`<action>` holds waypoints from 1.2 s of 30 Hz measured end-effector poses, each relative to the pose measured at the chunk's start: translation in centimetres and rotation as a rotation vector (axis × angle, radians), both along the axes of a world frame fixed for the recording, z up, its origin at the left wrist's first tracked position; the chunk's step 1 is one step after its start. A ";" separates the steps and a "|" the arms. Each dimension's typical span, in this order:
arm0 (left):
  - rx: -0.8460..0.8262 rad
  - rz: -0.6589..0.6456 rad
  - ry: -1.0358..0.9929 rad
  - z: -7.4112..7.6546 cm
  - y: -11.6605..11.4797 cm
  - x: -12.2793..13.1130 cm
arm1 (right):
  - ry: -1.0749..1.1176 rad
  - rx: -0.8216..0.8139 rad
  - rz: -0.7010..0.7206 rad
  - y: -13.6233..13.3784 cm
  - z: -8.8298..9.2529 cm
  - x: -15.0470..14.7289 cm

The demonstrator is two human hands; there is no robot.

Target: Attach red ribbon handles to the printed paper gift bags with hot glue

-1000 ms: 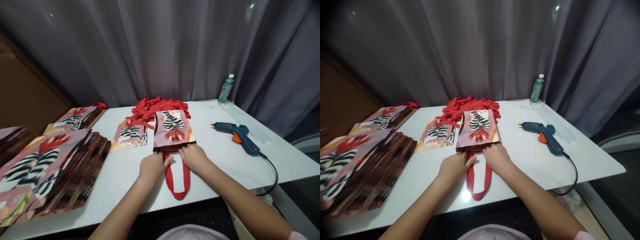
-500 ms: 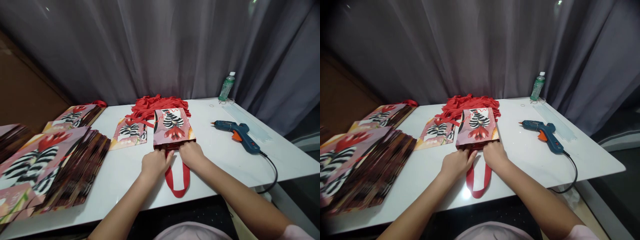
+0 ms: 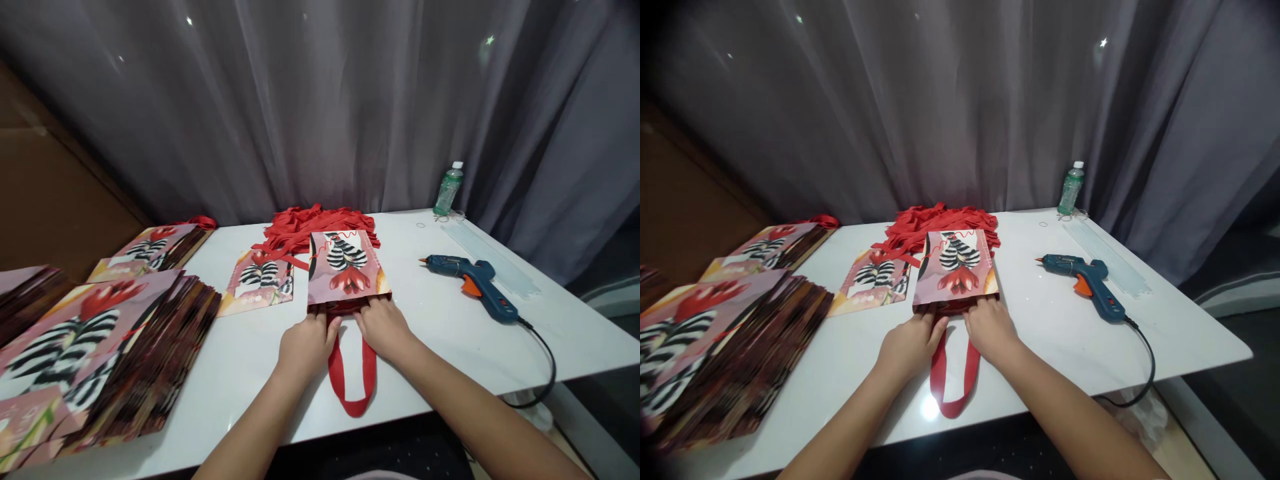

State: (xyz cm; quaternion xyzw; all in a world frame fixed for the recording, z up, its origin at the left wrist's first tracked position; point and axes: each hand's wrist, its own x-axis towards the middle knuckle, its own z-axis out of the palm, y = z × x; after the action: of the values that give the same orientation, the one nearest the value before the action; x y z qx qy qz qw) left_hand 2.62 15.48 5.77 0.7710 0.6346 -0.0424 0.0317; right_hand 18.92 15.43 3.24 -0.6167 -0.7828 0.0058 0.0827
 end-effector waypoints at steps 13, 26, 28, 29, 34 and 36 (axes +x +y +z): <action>0.004 -0.126 0.044 -0.3 -0.7 0.8 | 0.038 -0.032 0.111 0.0 0.3 0.2; -0.021 -0.218 0.004 1.0 0.9 -0.1 | 0.042 -0.047 0.133 0.3 0.7 0.7; 0.000 -0.221 0.021 0.5 0.6 0.5 | 0.034 -0.048 0.138 0.3 0.5 0.6; 0.007 -0.221 0.031 0.3 0.5 0.8 | 0.028 -0.049 0.141 0.2 0.4 0.5; 0.012 -0.236 0.039 0.5 1.0 0.9 | 0.005 -0.049 0.146 -0.5 -0.4 -0.3; 0.010 -0.243 0.034 0.7 1.1 0.5 | 0.005 -0.052 0.150 -0.7 -0.6 -0.3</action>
State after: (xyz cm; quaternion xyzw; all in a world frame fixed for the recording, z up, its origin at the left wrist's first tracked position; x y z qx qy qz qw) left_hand 3.08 16.63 6.50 0.8416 0.5372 -0.0557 0.0115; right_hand 18.60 14.71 2.64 -0.5583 -0.8262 0.0337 0.0679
